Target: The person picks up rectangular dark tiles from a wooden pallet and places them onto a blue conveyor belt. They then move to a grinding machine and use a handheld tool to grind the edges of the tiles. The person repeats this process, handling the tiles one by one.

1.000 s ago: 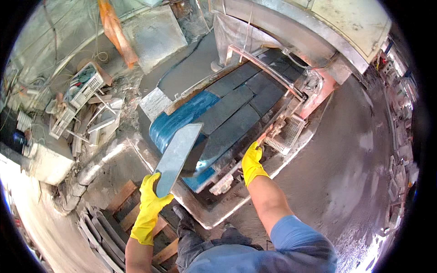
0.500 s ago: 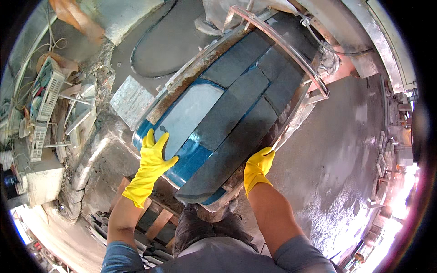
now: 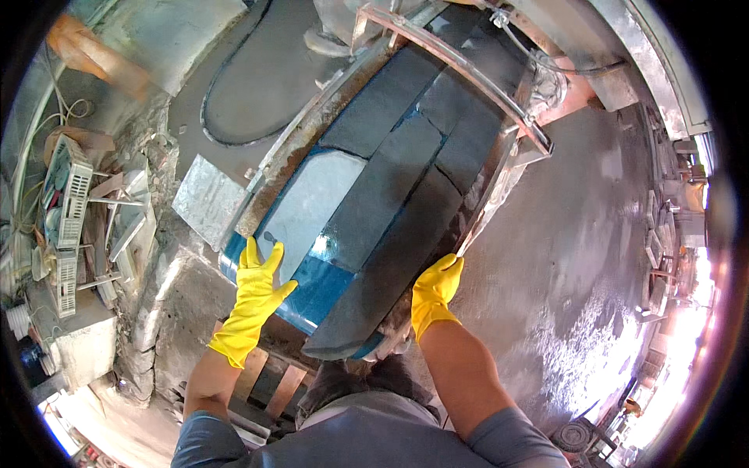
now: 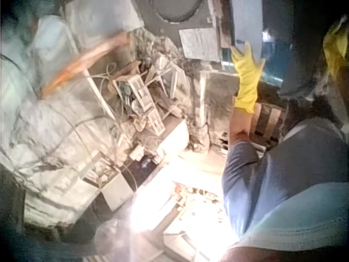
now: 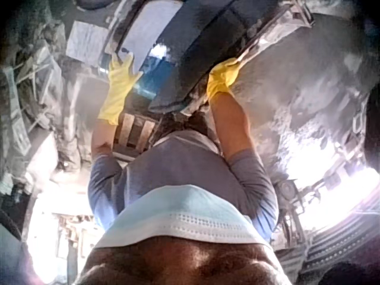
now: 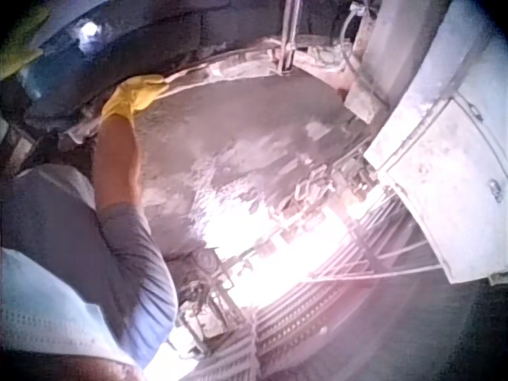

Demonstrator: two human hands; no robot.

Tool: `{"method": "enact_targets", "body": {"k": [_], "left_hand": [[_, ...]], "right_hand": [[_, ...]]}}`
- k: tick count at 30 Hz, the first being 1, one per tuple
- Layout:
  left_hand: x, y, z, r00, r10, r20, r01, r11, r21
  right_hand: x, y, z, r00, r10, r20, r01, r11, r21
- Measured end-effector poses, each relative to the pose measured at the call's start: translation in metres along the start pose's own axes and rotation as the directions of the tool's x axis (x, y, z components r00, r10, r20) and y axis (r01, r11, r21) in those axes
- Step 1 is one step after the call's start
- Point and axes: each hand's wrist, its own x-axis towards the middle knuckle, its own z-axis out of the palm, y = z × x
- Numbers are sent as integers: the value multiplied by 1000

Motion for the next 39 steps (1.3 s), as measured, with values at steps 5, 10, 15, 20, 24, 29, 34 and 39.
{"method": "enact_targets", "body": {"k": [5, 10, 15, 20, 24, 29, 34, 39], "left_hand": [[28, 20, -30, 978, 207, 5, -207, 974, 97], [107, 109, -18, 938, 291, -186, -313, 944, -101], [134, 172, 90, 937, 349, -36, -344, 934, 98], [138, 182, 107, 922, 387, -16, -381, 915, 133], [126, 234, 129, 970, 242, -25, -237, 964, 117], [128, 279, 172, 964, 107, -245, -54, 975, 214], [126, 289, 171, 974, 119, -192, -58, 952, 299], [125, 288, 164, 980, 113, -162, -55, 944, 324]], "right_hand": [[2, -4, -6, 999, 20, 28, -20, 1000, -20], [-1, -3, -1, 996, -20, -91, 17, 999, -36], [-1, -8, 3, 994, -35, -104, 30, 998, -48], [-4, -12, -4, 997, 47, -69, -47, 999, -3], [-2, -6, 2, 991, -6, -137, 6, 1000, 2], [-1, -12, 2, 991, 20, -132, -15, 999, 37], [0, -3, 3, 970, -54, -238, 84, 989, 118], [-1, -13, -18, 996, -39, -83, 49, 991, 125]]}}
